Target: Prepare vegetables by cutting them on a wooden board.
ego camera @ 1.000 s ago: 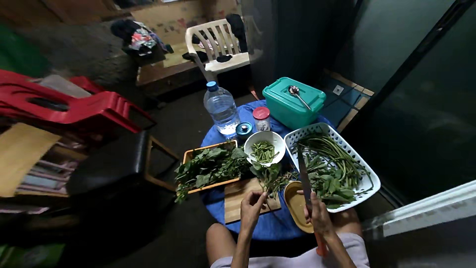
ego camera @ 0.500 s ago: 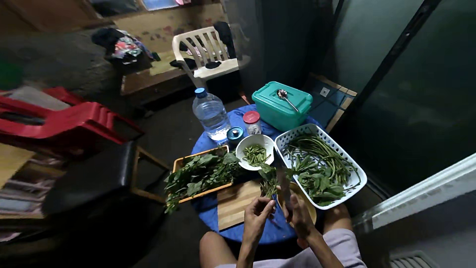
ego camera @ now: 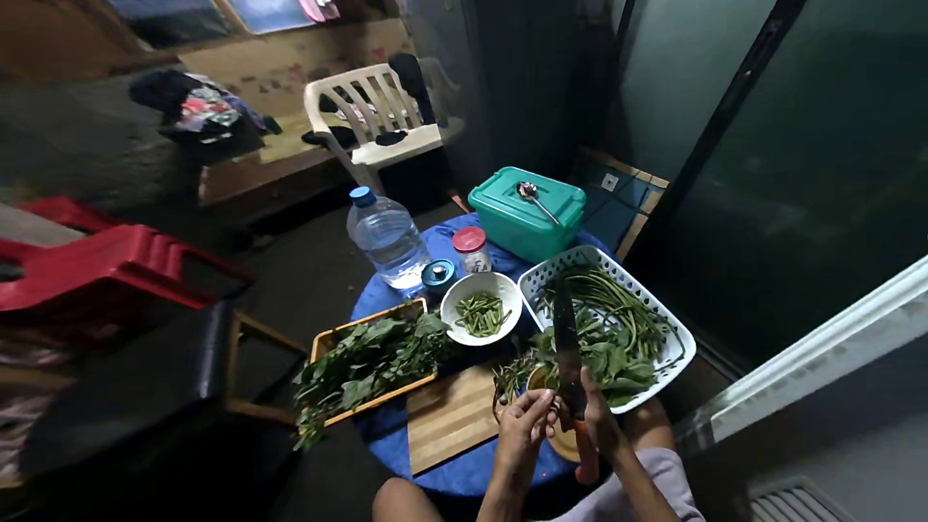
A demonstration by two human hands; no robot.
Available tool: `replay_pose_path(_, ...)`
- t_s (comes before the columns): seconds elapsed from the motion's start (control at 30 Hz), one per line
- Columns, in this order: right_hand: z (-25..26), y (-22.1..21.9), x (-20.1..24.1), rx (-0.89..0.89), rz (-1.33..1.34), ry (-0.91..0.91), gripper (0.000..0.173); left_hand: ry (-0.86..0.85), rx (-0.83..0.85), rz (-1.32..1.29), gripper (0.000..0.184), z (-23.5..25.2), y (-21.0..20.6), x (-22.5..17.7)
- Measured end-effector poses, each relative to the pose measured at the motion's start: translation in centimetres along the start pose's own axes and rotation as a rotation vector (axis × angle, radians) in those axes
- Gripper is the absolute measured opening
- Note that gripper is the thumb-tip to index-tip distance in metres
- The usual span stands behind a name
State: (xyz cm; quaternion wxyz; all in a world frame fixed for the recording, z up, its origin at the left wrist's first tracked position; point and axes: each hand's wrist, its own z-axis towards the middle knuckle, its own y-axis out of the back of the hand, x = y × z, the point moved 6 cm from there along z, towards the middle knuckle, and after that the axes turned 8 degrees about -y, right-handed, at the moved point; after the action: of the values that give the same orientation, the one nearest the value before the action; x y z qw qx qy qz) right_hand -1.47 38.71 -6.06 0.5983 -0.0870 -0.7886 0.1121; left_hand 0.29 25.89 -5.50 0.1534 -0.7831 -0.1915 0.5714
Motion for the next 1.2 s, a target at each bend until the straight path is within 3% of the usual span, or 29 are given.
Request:
replay_pose_path(0.3,1.3,1.3,-0.7,0.260,0.069,-0.139,0.064,-0.128,0.021,0.303,0.008,2.1,-0.4,-0.5)
replay_pose_path(0.47,2.1,2.5,0.0,0.058,-0.044,-0.091,0.052,-0.287,0.053,0.436,0.009,3.6,-1.9,0.3)
replay_pose_path(0.63,2.3,4.6,0.5,-0.282,-0.217,0.129,0.058,-0.373,-0.015,0.517,0.012,5.6,-3.4,1.5)
replay_pose_path(0.87,2.7,6.4,-1.8,-0.276,-0.183,-0.084,0.052,-0.294,0.028,0.555,0.012,7.0,-4.7,4.5)
replay_pose_path(1.2,2.2,7.7,-4.5,-0.283,0.017,-0.145,0.040,-0.141,0.121,0.734,0.013,7.3,-4.4,6.7)
